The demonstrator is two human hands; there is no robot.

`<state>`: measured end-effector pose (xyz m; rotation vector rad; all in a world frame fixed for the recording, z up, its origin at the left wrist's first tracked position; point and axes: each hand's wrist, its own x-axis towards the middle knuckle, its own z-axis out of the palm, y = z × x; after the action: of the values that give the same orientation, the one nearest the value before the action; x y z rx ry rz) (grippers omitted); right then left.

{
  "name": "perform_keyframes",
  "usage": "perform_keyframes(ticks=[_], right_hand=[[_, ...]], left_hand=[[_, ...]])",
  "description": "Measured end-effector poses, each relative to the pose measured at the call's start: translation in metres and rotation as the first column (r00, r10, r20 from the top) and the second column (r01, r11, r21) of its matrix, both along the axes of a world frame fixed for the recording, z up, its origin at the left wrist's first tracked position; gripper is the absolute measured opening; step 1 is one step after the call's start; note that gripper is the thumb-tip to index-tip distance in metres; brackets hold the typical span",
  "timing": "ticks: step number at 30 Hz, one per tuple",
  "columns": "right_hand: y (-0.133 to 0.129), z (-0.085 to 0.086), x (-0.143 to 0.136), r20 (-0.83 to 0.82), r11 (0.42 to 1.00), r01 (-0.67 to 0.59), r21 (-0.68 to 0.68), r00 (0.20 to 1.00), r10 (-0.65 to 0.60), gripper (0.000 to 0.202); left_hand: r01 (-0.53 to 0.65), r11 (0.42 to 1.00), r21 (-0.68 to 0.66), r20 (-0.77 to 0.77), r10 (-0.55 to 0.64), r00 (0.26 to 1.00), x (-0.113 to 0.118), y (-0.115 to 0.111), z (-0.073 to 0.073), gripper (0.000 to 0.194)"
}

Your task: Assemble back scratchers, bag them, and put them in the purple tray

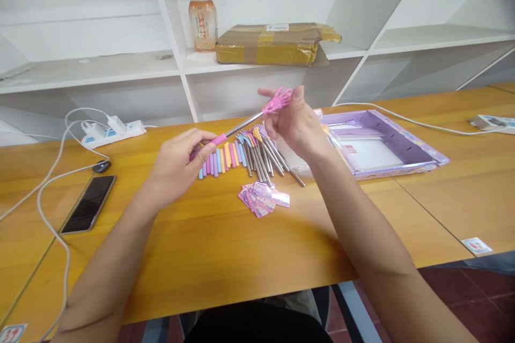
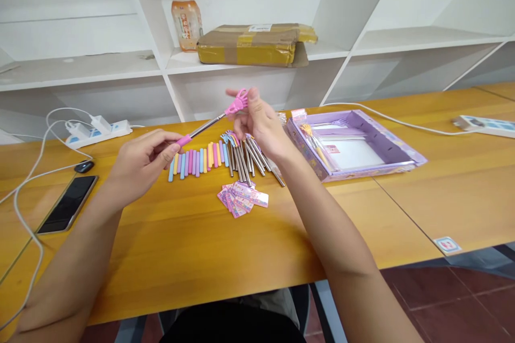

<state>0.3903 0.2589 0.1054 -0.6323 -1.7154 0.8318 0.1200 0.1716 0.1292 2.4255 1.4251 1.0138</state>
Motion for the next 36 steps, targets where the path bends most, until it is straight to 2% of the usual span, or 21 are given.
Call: perform_keyframes(ticks=[2,3,6,9,11,13,18,22,28,36], right_hand=[[0.003,0.003,0.013,0.072,0.98,0.094,0.177,0.992,-0.108,0.071],[0.004,0.005,0.019,0.115,0.952,0.131,0.277,0.979,-0.168,0.067],[0.002,0.009,0.03,0.203,0.815,0.179,0.552,0.919,-0.339,0.047],[0.0,0.011,0.03,0.226,0.697,0.167,0.697,0.872,-0.435,0.023],[0.0,0.011,0.026,0.235,0.665,0.164,0.728,0.852,-0.467,0.022],[0.0,0.009,0.021,0.245,0.662,0.157,0.733,0.847,-0.472,0.021],[0.004,-0.002,0.013,0.306,0.719,0.075,0.691,0.871,-0.385,0.022],[0.007,-0.009,0.013,0.27,0.741,0.094,0.665,0.894,-0.356,0.022],[0.004,-0.007,0.016,0.291,0.776,0.086,0.624,0.897,-0.333,0.021],[-0.002,-0.005,0.013,0.341,0.789,0.06,0.612,0.88,-0.331,0.025]], left_hand=[[-0.021,1.0,-0.001,0.008,0.021,1.0,-0.003,0.0,0.001,0.023],[-0.031,1.0,0.001,0.016,0.031,0.999,-0.005,0.001,0.001,0.023],[-0.059,0.998,0.016,0.004,0.059,0.998,-0.013,0.004,0.002,0.023],[-0.079,0.996,0.044,-0.066,0.082,0.994,-0.018,0.006,0.005,0.02],[-0.077,0.994,0.072,-0.118,0.085,0.989,-0.02,0.005,0.008,0.023],[-0.07,0.992,0.101,-0.165,0.086,0.983,-0.021,0.005,0.009,0.025],[-0.053,0.975,0.215,-0.214,0.1,0.972,-0.022,0.008,0.004,0.025],[-0.017,0.952,0.305,-0.224,0.09,0.97,-0.023,0.009,-0.003,0.028],[-0.004,0.945,0.326,-0.235,0.085,0.968,-0.02,0.008,-0.005,0.027],[-0.004,0.946,0.323,-0.249,0.09,0.964,-0.021,0.007,-0.007,0.028]])
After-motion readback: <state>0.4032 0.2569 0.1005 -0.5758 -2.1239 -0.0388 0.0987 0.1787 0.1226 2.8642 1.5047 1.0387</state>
